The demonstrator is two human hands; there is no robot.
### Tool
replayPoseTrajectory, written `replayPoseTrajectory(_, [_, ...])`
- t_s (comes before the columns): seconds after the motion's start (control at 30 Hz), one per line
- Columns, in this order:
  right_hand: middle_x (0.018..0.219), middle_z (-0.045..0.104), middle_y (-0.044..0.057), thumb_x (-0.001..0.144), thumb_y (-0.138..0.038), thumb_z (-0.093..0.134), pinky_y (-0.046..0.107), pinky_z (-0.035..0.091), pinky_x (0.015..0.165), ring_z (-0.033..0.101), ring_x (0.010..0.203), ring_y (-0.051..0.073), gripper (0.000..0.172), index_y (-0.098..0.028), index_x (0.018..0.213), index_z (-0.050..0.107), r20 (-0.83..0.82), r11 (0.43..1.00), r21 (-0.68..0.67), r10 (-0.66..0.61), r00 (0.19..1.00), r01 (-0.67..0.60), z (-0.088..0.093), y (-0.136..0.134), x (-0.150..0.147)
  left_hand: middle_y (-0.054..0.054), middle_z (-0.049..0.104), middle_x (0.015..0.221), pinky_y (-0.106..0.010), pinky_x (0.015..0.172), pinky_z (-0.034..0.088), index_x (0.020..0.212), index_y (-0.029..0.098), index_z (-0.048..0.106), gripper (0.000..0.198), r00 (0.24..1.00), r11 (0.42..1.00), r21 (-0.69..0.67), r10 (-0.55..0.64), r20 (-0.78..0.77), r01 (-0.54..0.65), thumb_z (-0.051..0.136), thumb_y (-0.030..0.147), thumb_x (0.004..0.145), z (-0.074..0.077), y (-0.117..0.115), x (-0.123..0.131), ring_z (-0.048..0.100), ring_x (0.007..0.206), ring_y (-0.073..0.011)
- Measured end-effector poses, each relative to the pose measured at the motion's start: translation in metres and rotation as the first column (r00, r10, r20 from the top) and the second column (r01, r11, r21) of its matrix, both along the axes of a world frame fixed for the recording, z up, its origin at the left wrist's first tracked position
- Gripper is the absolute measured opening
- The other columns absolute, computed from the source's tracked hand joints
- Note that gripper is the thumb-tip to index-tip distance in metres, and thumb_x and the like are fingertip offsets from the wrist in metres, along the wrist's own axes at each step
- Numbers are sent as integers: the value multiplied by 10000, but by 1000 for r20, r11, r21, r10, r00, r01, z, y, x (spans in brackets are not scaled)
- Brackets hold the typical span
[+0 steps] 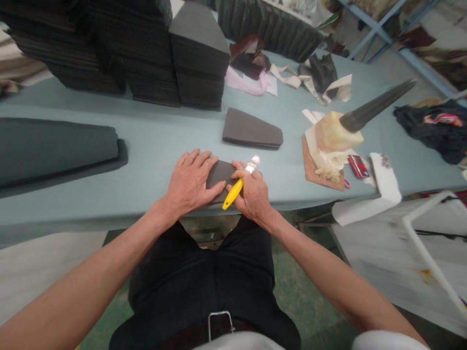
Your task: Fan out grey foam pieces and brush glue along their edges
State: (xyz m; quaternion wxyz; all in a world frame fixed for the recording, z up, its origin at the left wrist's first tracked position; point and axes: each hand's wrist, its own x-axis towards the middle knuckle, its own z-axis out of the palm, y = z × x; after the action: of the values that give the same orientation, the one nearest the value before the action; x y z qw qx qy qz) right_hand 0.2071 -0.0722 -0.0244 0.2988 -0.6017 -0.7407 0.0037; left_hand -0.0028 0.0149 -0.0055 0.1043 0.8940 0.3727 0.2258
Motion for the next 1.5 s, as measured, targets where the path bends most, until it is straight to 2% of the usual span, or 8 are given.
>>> replayPoseTrajectory(0.2, [1571,678,201,1002,-357,590,543,467,1230,618,1492,342,234,-219,1187,630,8,999,16,-29,1000,29,-4,1,1,-241,608,1607,-716,1305,356,1511,112,618,688,999,1000,-26,10,-32,-11,602,558,988,3,-2,3,493,1551,-498])
replayPoseTrajectory(0.37, [1561,682,212,1003,-390,617,542,486,1213,627,1475,367,262,-212,1194,624,5,998,57,-14,1000,14,-12,5,4,-208,580,1648,-653,1346,316,1546,144,605,704,997,998,-53,25,-73,-29,595,563,981,5,-1,5,458,1587,-458])
replayPoseTrajectory(0.8, [1535,705,190,987,-353,636,563,495,1212,643,1431,376,262,-212,1209,646,-14,997,69,-24,1000,25,-15,14,5,-196,613,1613,-589,1312,368,1512,133,634,686,993,999,-4,33,-116,-34,573,550,971,4,6,7,524,1512,-423])
replayPoseTrajectory(1.0, [1530,699,207,985,-332,645,557,503,1201,640,1427,371,281,-201,1234,646,-2,998,60,-32,999,32,-14,17,4,-207,631,1585,-586,1278,400,1487,124,646,678,992,1000,9,22,-127,-21,561,567,980,5,9,8,546,1481,-420])
replayPoseTrajectory(1.5, [1526,707,187,1013,-337,625,539,504,1178,664,1353,369,274,-200,1248,656,4,998,50,-35,999,35,-10,14,-1,-174,633,1596,-581,1304,384,1503,172,636,674,993,999,-14,27,-116,-29,576,575,966,3,11,4,537,1506,-406])
